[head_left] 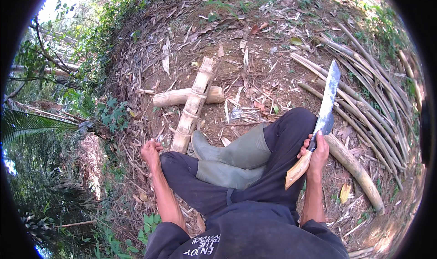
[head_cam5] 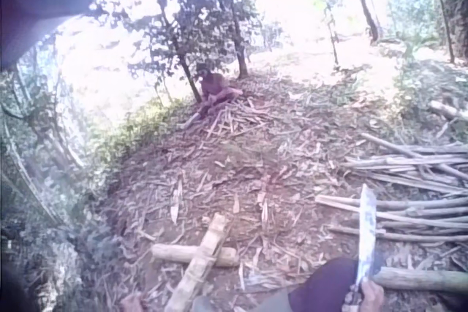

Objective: The person sits on the ground in a forest and uses a machete to chop a bamboo stalk into smaller sections. They repeatedly strike the bamboo to sever it and then use the machete to split the resulting pieces.

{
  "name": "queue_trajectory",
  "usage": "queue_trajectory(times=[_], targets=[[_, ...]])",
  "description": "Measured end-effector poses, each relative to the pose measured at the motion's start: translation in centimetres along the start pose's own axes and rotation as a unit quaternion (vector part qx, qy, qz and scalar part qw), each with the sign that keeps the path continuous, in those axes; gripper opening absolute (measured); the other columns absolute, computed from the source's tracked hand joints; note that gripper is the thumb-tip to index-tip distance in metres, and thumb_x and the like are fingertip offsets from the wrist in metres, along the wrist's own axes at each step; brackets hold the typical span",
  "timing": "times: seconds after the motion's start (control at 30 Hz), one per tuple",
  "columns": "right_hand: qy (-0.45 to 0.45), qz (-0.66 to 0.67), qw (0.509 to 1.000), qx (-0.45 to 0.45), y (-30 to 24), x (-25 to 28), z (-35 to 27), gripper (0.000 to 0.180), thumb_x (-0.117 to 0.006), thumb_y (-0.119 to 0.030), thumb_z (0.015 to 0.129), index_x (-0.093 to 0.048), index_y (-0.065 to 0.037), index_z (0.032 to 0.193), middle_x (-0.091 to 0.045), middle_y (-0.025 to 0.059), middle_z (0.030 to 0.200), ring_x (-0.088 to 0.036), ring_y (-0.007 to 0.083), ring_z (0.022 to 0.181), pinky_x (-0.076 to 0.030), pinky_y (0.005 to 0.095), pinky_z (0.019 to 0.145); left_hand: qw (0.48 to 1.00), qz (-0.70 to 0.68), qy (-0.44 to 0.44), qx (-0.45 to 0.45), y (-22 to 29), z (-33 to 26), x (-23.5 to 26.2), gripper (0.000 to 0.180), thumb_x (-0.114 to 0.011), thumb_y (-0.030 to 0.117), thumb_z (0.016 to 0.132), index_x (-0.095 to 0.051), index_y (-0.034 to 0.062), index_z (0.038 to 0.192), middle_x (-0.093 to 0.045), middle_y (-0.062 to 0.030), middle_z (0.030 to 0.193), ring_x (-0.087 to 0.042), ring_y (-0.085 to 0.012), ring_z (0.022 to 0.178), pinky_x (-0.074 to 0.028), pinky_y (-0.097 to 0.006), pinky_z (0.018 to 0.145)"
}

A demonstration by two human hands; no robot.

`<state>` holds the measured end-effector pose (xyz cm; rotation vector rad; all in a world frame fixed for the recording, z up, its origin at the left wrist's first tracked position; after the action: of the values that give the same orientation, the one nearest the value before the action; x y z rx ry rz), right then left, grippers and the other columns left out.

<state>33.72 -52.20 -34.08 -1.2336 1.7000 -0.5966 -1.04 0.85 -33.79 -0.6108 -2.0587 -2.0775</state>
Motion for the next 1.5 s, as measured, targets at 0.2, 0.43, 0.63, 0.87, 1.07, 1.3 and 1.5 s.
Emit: queue_trajectory(times=[0.2, 0.43, 0.63, 0.87, 1.07, 1.3, 1.5], targets=[[0.002, -0.02, 1.0, 0.011, -0.1, 0.1, 0.0, 0.04, -0.048, -0.041, 0.1, -0.052, -0.001, 0.094, -0.054, 0.0066, 0.064, -0.053, 0.0152, 0.043, -0.048, 0.0307, 0.036, 0.999, -0.045, -0.012, -0.006, 1.1, -0.6, -1.1, 0.022, -0.057, 0.015, 0.096, -0.064, -0.0029, 0.105, -0.064, -0.0062, 0.072, -0.06, -0.0122, 0.055, -0.049, -0.023, 0.052], [0.012, -0.048, 0.999, 0.011, -0.3, -0.2, -0.2, 0.04, -0.047, -0.041, 0.1, -0.052, -0.001, 0.094, -0.053, 0.0061, 0.063, -0.052, 0.015, 0.044, -0.048, 0.031, 0.037, 0.999, -0.015, -0.019, -0.029, 0.9, -0.6, -0.7, 0.025, -0.055, 0.019, 0.097, -0.066, -0.0038, 0.096, -0.062, -0.0066, 0.069, -0.061, -0.0136, 0.056, -0.047, -0.026, 0.053], [0.028, -0.053, 0.998, 0.025, -0.4, -0.2, -0.5, 0.039, -0.048, -0.04, 0.099, -0.052, -0.001, 0.095, -0.053, 0.0063, 0.064, -0.052, 0.0153, 0.044, -0.048, 0.0313, 0.037, 0.999, -0.035, 0.022, -0.02, 0.3, -0.7, 0.4, 0.037, -0.055, 0.029, 0.099, -0.064, -0.0046, 0.088, -0.06, -0.0057, 0.063, -0.063, -0.0139, 0.061, -0.05, -0.027, 0.056], [0.041, -0.074, 0.996, 0.021, -0.5, -0.4, -0.7, 0.036, -0.049, -0.037, 0.099, -0.053, -0.002, 0.094, -0.053, 0.0056, 0.065, -0.051, 0.0145, 0.045, -0.047, 0.0302, 0.037, 0.99, -0.143, 0.018, 0.003, -0.4, -0.6, 0.1, 0.024, -0.058, 0.01, 0.096, -0.065, -0.0026, 0.115, -0.066, -0.0061, 0.084, -0.065, -0.0123, 0.071, -0.054, -0.025, 0.067], [0.033, -0.075, 0.996, 0.027, -0.3, -0.3, -0.6, 0.035, -0.051, -0.038, 0.099, -0.053, -0.003, 0.093, -0.053, 0.0049, 0.065, -0.051, 0.0139, 0.045, -0.047, 0.0294, 0.037, 0.98, -0.196, 0.011, 0.017, 0.3, -0.9, 0.1, 0.025, -0.06, 0.01, 0.094, -0.064, -0.0044, 0.114, -0.066, -0.0064, 0.081, -0.065, -0.0143, 0.069, -0.055, -0.026, 0.067], [0.04, -0.09, 0.995, 0.03, -0.5, -0.7, -1.0, 0.036, -0.051, -0.039, 0.098, -0.054, -0.003, 0.094, -0.053, 0.0046, 0.066, -0.051, 0.0139, 0.046, -0.047, 0.0293, 0.038, 0.981, -0.192, 0.024, 0.026, 0.0, -1.1, 0.5, 0.03, -0.059, 0.023, 0.097, -0.066, -0.0057, 0.098, -0.063, -0.0067, 0.071, -0.064, -0.0156, 0.061, -0.054, -0.027, 0.065], [0.036, -0.082, 0.995, 0.031, -0.6, -0.5, -0.8, 0.035, -0.051, -0.038, 0.099, -0.054, -0.003, 0.094, -0.053, 0.0051, 0.065, -0.051, 0.014, 0.046, -0.047, 0.0294, 0.037, 0.978, -0.191, 0.078, 0.041, -1.2, -1.1, 1.5, 0.04, -0.053, 0.031, 0.1, -0.064, -0.0068, 0.094, -0.045, -0.0004, 0.057, -0.062, -0.0154, 0.054, -0.054, -0.029, 0.061]])
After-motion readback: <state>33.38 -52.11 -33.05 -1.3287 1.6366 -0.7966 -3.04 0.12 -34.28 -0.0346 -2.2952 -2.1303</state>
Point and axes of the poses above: each hand's wrist, its own z-axis towards the middle knuckle, its own x-axis out of the back of the hand, y = z × x, the point moved 7 cm from there along z, towards the middle knuckle
